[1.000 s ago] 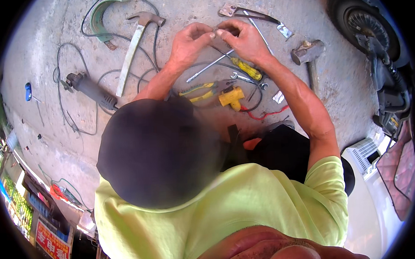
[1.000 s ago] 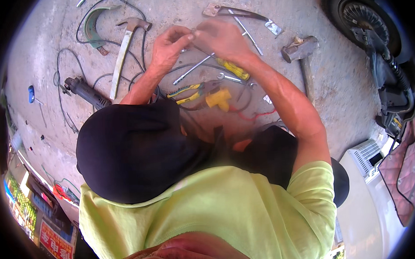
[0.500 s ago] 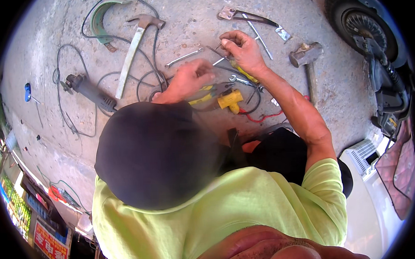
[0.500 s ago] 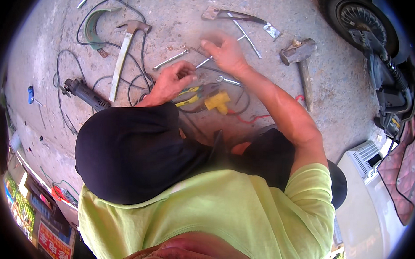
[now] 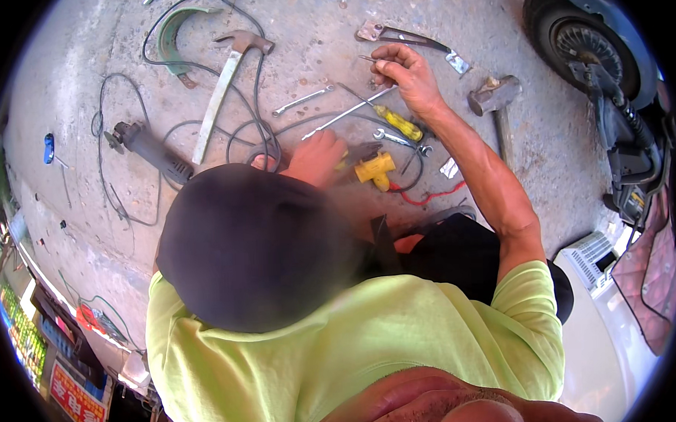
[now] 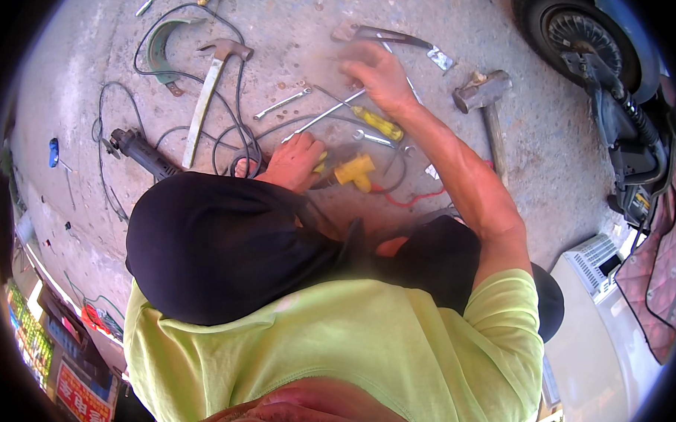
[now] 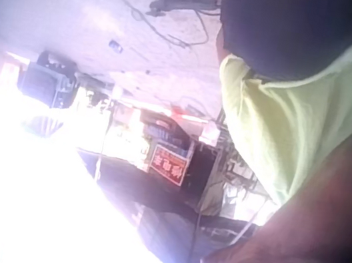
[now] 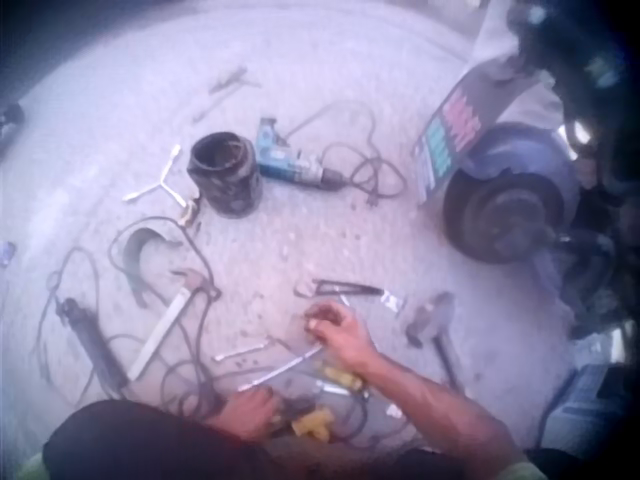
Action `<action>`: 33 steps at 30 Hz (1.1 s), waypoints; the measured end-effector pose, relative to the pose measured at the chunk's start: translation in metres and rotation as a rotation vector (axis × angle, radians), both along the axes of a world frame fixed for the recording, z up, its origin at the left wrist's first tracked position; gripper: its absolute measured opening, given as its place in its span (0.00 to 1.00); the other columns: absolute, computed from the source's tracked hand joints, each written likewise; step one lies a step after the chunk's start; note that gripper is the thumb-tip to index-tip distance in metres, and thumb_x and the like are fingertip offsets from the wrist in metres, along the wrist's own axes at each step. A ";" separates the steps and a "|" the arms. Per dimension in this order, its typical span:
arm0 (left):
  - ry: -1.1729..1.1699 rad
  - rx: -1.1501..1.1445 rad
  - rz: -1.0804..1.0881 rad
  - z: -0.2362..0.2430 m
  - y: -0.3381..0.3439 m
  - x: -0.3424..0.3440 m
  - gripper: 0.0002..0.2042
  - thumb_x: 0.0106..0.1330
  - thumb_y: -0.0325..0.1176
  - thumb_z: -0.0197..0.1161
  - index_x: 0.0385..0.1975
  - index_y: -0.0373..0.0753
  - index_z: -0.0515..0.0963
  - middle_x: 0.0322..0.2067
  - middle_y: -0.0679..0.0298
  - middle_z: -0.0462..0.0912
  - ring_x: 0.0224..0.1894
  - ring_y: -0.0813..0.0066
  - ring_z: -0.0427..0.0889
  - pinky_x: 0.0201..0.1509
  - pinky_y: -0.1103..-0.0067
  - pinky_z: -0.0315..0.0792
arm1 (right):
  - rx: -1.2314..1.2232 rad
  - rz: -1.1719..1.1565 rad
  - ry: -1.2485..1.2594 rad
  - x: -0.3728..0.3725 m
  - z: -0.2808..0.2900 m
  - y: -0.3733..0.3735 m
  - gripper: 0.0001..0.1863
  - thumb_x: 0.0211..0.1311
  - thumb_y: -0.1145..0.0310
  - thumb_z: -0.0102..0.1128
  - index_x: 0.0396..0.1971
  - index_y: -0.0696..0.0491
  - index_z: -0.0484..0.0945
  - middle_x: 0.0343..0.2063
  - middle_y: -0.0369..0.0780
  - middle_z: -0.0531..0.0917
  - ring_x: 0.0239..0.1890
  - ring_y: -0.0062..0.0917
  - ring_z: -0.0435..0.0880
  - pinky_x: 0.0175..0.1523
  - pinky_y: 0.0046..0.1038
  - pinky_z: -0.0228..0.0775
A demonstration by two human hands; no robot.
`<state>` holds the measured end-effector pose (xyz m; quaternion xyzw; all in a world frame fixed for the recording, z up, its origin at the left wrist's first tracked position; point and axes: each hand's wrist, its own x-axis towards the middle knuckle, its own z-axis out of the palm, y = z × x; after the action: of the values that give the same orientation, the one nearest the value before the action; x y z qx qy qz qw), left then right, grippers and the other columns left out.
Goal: The person uses a hammer to strike a small metal bracket on the ground, then uses pliers and a wrench to tighten a nut and bolt on the bracket.
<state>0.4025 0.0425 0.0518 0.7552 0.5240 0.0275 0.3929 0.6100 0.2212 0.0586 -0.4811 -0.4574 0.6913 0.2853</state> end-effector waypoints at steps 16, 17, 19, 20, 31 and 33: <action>-0.707 -0.365 0.711 0.049 0.088 -0.040 0.18 0.64 0.30 0.68 0.48 0.28 0.72 0.49 0.55 0.82 0.51 0.65 0.85 0.53 0.72 0.78 | 0.136 0.005 0.011 -0.015 0.043 0.018 0.14 0.68 0.68 0.62 0.49 0.58 0.79 0.37 0.39 0.87 0.35 0.17 0.83 0.41 0.22 0.71; -0.814 -0.406 0.733 0.042 0.090 -0.042 0.17 0.64 0.28 0.67 0.49 0.29 0.72 0.50 0.54 0.81 0.53 0.64 0.84 0.55 0.72 0.78 | 0.164 -0.002 0.004 -0.021 0.047 0.018 0.14 0.68 0.68 0.63 0.49 0.58 0.79 0.38 0.40 0.87 0.35 0.18 0.83 0.41 0.22 0.71; -1.036 -0.494 0.763 0.029 0.096 -0.041 0.18 0.65 0.26 0.65 0.52 0.32 0.71 0.53 0.53 0.81 0.56 0.64 0.82 0.59 0.71 0.77 | 0.168 0.001 0.024 -0.028 0.056 0.019 0.14 0.65 0.68 0.64 0.48 0.59 0.81 0.39 0.39 0.88 0.35 0.19 0.84 0.42 0.23 0.74; -1.040 -0.517 0.764 0.027 0.094 -0.040 0.19 0.65 0.25 0.63 0.54 0.31 0.69 0.58 0.48 0.79 0.61 0.56 0.80 0.61 0.66 0.77 | 0.170 0.003 0.036 -0.030 0.058 0.019 0.15 0.64 0.69 0.65 0.47 0.59 0.81 0.39 0.39 0.88 0.35 0.20 0.85 0.42 0.24 0.75; -1.209 -0.778 0.845 0.033 0.066 -0.022 0.15 0.65 0.30 0.65 0.49 0.34 0.75 0.49 0.55 0.82 0.52 0.61 0.83 0.62 0.65 0.74 | 0.214 -0.007 -0.068 -0.031 0.056 0.017 0.14 0.66 0.68 0.64 0.47 0.60 0.82 0.37 0.41 0.89 0.33 0.19 0.84 0.42 0.24 0.76; -1.092 -0.877 0.851 0.021 0.050 -0.016 0.15 0.66 0.31 0.65 0.49 0.34 0.76 0.47 0.56 0.83 0.51 0.64 0.83 0.59 0.67 0.74 | 0.224 -0.019 -0.043 -0.032 0.053 0.019 0.14 0.65 0.67 0.65 0.46 0.60 0.82 0.36 0.41 0.89 0.33 0.20 0.85 0.41 0.25 0.77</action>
<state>0.3863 0.0928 0.0727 0.1496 0.4638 0.3306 0.8082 0.5779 0.2404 0.1115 -0.4650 -0.5334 0.6227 0.3340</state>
